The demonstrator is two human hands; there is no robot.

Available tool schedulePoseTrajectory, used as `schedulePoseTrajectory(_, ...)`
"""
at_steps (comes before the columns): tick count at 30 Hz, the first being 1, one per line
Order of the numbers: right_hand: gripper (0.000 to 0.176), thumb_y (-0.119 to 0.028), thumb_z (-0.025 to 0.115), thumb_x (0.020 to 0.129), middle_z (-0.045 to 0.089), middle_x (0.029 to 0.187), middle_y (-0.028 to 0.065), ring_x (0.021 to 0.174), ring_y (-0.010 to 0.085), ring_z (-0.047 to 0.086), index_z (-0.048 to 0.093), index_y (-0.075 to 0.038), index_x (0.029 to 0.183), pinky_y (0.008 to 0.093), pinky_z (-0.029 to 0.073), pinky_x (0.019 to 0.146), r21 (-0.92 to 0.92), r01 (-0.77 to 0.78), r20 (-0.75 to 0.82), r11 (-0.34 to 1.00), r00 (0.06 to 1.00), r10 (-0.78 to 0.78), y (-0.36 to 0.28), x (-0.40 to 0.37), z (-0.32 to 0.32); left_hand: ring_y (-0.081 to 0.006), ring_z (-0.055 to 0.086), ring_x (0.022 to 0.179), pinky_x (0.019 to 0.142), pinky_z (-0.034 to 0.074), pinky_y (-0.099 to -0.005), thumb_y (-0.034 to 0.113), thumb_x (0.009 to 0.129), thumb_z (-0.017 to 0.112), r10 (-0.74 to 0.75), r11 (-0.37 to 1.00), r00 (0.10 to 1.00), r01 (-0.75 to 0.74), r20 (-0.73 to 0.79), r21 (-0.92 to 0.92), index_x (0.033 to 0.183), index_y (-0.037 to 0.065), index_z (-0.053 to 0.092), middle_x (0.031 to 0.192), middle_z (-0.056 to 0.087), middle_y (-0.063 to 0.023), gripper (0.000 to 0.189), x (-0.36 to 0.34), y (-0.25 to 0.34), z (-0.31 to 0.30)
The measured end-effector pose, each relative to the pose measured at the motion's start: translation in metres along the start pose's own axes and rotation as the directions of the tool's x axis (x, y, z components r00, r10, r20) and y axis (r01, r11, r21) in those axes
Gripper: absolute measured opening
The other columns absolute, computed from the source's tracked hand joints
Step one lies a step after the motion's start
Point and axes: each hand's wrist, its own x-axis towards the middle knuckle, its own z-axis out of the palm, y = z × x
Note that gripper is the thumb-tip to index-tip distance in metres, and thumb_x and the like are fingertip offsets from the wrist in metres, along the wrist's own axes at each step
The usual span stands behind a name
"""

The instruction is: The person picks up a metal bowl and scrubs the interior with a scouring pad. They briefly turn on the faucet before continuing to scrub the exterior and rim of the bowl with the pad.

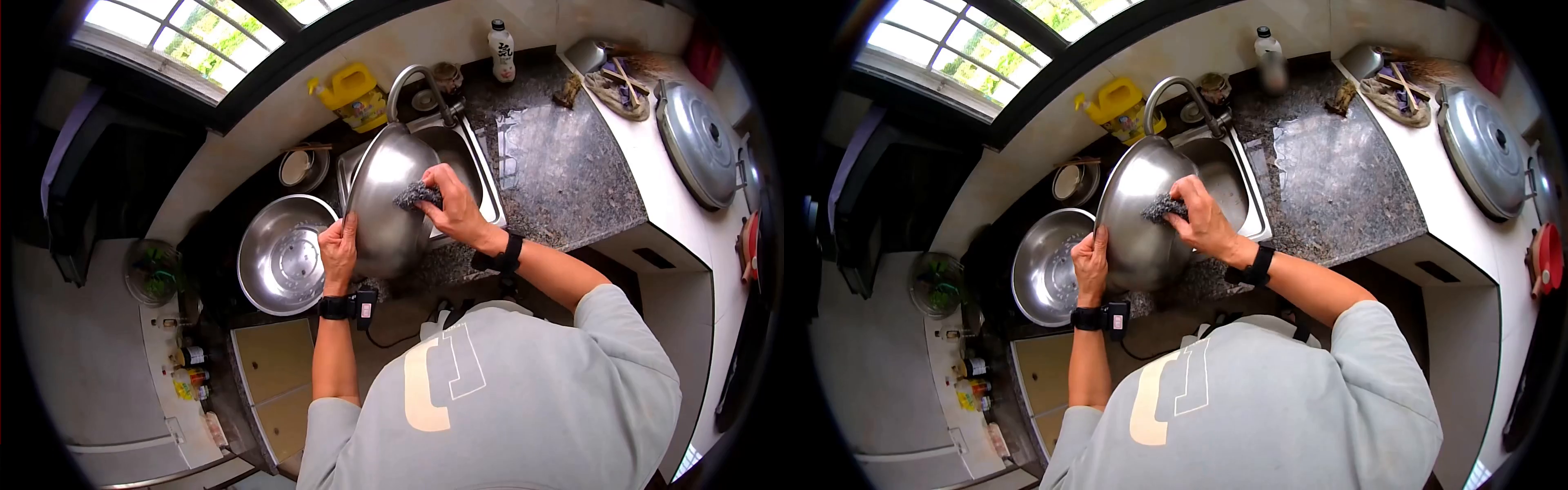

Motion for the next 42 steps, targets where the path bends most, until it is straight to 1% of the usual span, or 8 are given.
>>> schedulePoseTrajectory(1, 0.03, -0.002, 0.068, 0.073, 0.048, 0.09, 0.0162, 0.083, 0.033, 0.052, 0.045, 0.0, 0.093, 0.039, 0.043, 0.073, 0.037, 0.033, 0.032, 0.999, 0.999, -0.034, -0.004, -0.002, 0.002, -0.0045, 0.024, 0.053, 0.046, 0.018, -0.0267, 0.03, 0.095, 0.057, 0.007, 1.0, 1.0, -0.007, 0.002, 0.007, 0.058, 0.003, 0.041, 0.055, 0.03, 0.0083, 0.048, 0.0, -0.001, 0.0)
schedulePoseTrajectory(6, 0.027, -0.007, 0.066, 0.076, 0.05, 0.091, 0.0188, 0.082, 0.0349, 0.052, 0.048, 0.001, 0.094, 0.0395, 0.044, 0.074, -0.125, -0.203, -0.106, 0.971, 0.976, 0.191, 0.05, 0.021, -0.012, -0.0044, 0.024, 0.053, 0.046, 0.018, -0.0267, 0.03, 0.095, 0.057, -0.011, 1.0, 1.0, 0.011, 0.008, 0.016, 0.058, 0.003, 0.041, 0.055, 0.03, 0.0086, 0.048, -0.001, -0.004, 0.0)
schedulePoseTrajectory(8, 0.027, -0.009, 0.066, 0.078, 0.05, 0.091, 0.0189, 0.082, 0.0353, 0.052, 0.048, 0.002, 0.094, 0.04, 0.044, 0.074, -0.157, -0.215, -0.136, 0.964, 0.971, 0.195, 0.077, 0.023, -0.013, -0.0043, 0.024, 0.053, 0.046, 0.018, -0.0266, 0.03, 0.095, 0.057, -0.014, 1.0, 1.0, 0.014, 0.014, 0.02, 0.058, 0.003, 0.041, 0.055, 0.03, 0.0087, 0.048, -0.001, -0.005, 0.0)
schedulePoseTrajectory(14, 0.031, 0.001, 0.067, 0.071, 0.047, 0.091, 0.0169, 0.084, 0.0356, 0.051, 0.046, 0.0, 0.095, 0.0388, 0.043, 0.075, 0.028, 0.017, 0.014, 0.999, 1.0, -0.017, -0.001, -0.004, 0.002, -0.0046, 0.025, 0.053, 0.046, 0.018, -0.0269, 0.03, 0.095, 0.057, -0.018, 0.999, 1.0, 0.017, -0.01, -0.048, 0.059, 0.002, 0.042, 0.055, 0.03, 0.0089, 0.048, -0.001, 0.004, 0.005)
schedulePoseTrajectory(22, 0.025, -0.006, 0.064, 0.079, 0.048, 0.092, 0.0183, 0.082, 0.0354, 0.052, 0.046, 0.001, 0.094, 0.0403, 0.043, 0.073, -0.162, -0.238, -0.149, 0.958, 0.965, 0.215, 0.068, 0.021, -0.015, -0.0043, 0.025, 0.054, 0.046, 0.018, -0.0273, 0.031, 0.095, 0.057, -0.016, 1.0, 0.999, 0.016, 0.029, 0.019, 0.059, 0.002, 0.042, 0.056, 0.03, 0.0091, 0.048, -0.001, 0.001, 0.004)
schedulePoseTrajectory(28, 0.03, 0.0, 0.063, 0.075, 0.046, 0.092, 0.0178, 0.085, 0.0357, 0.052, 0.044, 0.0, 0.097, 0.0396, 0.043, 0.075, -0.021, -0.003, 0.002, 1.0, 1.0, 0.003, 0.007, -0.01, 0.001, -0.004, 0.025, 0.054, 0.046, 0.017, -0.0273, 0.031, 0.095, 0.056, -0.017, 0.999, 1.0, 0.017, -0.01, -0.037, 0.058, 0.002, 0.041, 0.055, 0.031, 0.009, 0.049, 0.0, 0.009, 0.006)
schedulePoseTrajectory(34, 0.025, -0.005, 0.063, 0.078, 0.047, 0.091, 0.0193, 0.084, 0.0383, 0.05, 0.045, 0.001, 0.093, 0.0425, 0.042, 0.074, -0.168, -0.197, -0.115, 0.966, 0.977, 0.179, 0.064, 0.016, -0.014, -0.0042, 0.026, 0.053, 0.046, 0.021, -0.0265, 0.031, 0.095, 0.056, -0.029, 0.999, 0.999, 0.027, 0.035, 0.041, 0.06, 0.001, 0.045, 0.055, 0.033, 0.0089, 0.048, -0.001, 0.003, 0.002)
schedulePoseTrajectory(42, 0.03, 0.003, 0.064, 0.072, 0.046, 0.092, 0.0183, 0.085, 0.0364, 0.051, 0.045, 0.001, 0.095, 0.04, 0.043, 0.074, -0.018, 0.035, 0.039, 0.999, 0.999, -0.035, 0.0, -0.002, -0.001, -0.0048, 0.024, 0.053, 0.045, 0.018, -0.0277, 0.029, 0.095, 0.057, -0.001, 1.0, 1.0, 0.001, 0.009, 0.01, 0.059, 0.002, 0.043, 0.054, 0.029, 0.0084, 0.048, 0.001, -0.002, 0.004)
